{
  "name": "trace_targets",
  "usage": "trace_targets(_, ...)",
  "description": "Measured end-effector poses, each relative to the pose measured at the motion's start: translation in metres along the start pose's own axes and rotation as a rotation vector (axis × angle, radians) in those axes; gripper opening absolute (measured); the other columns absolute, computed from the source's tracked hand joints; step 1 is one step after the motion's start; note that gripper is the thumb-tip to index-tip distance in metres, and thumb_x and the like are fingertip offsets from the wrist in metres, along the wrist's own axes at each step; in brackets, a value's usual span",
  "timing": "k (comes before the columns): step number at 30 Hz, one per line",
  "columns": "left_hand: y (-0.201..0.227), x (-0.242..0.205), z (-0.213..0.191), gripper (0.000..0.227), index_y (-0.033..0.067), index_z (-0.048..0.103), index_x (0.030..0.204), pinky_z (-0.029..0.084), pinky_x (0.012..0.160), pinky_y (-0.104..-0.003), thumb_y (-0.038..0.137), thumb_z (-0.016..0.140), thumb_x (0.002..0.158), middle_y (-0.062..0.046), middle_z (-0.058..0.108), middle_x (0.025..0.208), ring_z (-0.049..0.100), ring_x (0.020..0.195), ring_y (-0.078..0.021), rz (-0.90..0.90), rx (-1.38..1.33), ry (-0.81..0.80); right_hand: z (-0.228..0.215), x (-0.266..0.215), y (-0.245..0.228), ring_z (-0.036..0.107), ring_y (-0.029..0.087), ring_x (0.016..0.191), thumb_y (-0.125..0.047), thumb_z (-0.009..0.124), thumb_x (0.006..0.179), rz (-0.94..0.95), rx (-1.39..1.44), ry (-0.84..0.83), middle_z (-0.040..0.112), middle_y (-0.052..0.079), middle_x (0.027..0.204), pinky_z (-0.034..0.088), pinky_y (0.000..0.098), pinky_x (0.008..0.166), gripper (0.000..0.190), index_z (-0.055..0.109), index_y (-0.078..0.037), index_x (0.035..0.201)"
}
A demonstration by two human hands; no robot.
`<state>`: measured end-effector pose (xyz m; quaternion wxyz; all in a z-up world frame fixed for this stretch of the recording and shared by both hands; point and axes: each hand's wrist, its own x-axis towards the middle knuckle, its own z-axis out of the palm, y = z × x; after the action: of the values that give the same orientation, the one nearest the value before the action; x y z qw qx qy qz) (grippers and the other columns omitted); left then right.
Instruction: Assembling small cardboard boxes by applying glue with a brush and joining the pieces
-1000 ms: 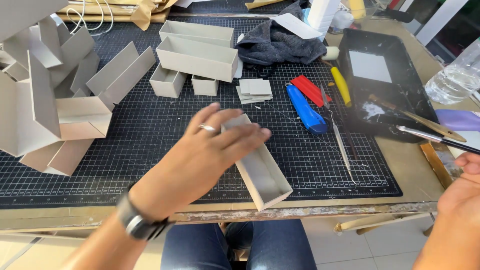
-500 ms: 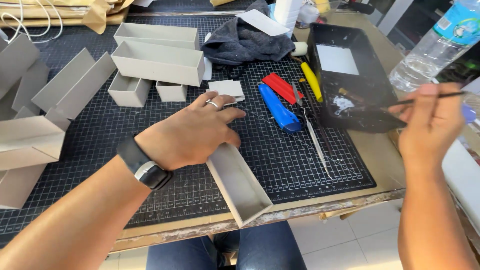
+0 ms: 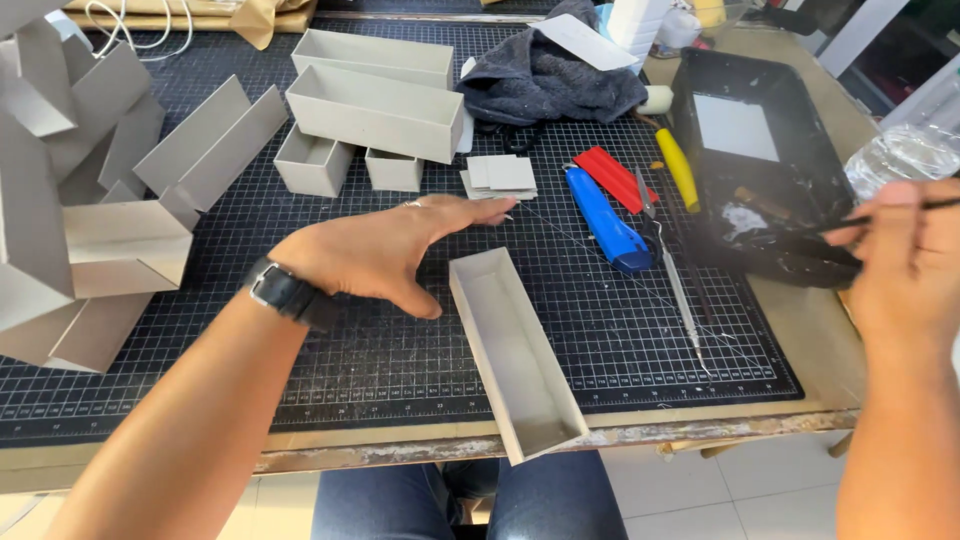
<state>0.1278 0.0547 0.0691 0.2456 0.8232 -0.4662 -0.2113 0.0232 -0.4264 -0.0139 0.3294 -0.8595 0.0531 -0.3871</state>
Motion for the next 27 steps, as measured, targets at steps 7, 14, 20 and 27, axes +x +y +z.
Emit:
trace_targets(7, -0.036, 0.026, 0.014, 0.109, 0.0188, 0.017, 0.163, 0.057, 0.087, -0.028, -0.005, 0.073, 0.073, -0.009, 0.058, 0.151, 0.059, 0.126, -0.0175, 0.238, -0.531, -0.134, -0.017, -0.023, 0.159, 0.063, 0.022, 0.104, -0.029, 0.034, 0.126, -0.005, 0.175, 0.153, 0.062, 0.015, 0.112, 0.052, 0.0306, 0.096, 0.039, 0.055, 0.001, 0.139)
trace_targets(14, -0.042, 0.022, 0.016, 0.105, 0.0176, 0.037, 0.159, 0.036, 0.114, -0.029, 0.011, 0.089, 0.069, -0.001, 0.067, 0.130, 0.058, 0.120, -0.0135, 0.211, -0.505, -0.115, 0.004, -0.069, 0.019, 0.058, 0.018, 0.107, -0.054, 0.042, 0.112, 0.078, 0.506, 0.122, 0.055, 0.004, 0.099, 0.052, 0.0348, 0.116, 0.044, 0.047, -0.014, 0.094)
trace_targets(20, -0.045, 0.019, 0.019, 0.099, 0.0180, 0.038, 0.157, 0.022, 0.123, -0.041, 0.022, 0.089, 0.072, -0.002, 0.069, 0.137, 0.052, 0.140, -0.0181, 0.270, -0.479, -0.094, 0.039, -0.081, -0.120, 0.059, 0.037, 0.069, -0.032, 0.030, 0.117, -0.107, 0.672, 0.081, 0.046, 0.015, 0.076, 0.055, 0.0452, 0.080, 0.029, 0.045, -0.008, 0.109)
trace_targets(27, -0.053, 0.024, 0.020, 0.085, 0.0174, 0.052, 0.147, 0.030, 0.121, -0.041, 0.018, 0.090, 0.071, -0.005, 0.063, 0.145, 0.055, 0.137, -0.0190, 0.303, -0.468, -0.086, 0.054, -0.068, -0.196, 0.075, 0.028, 0.067, -0.008, 0.054, 0.094, -0.471, 0.472, -0.314, 0.068, 0.015, 0.073, 0.069, 0.0394, 0.072, 0.014, 0.059, 0.003, 0.088)
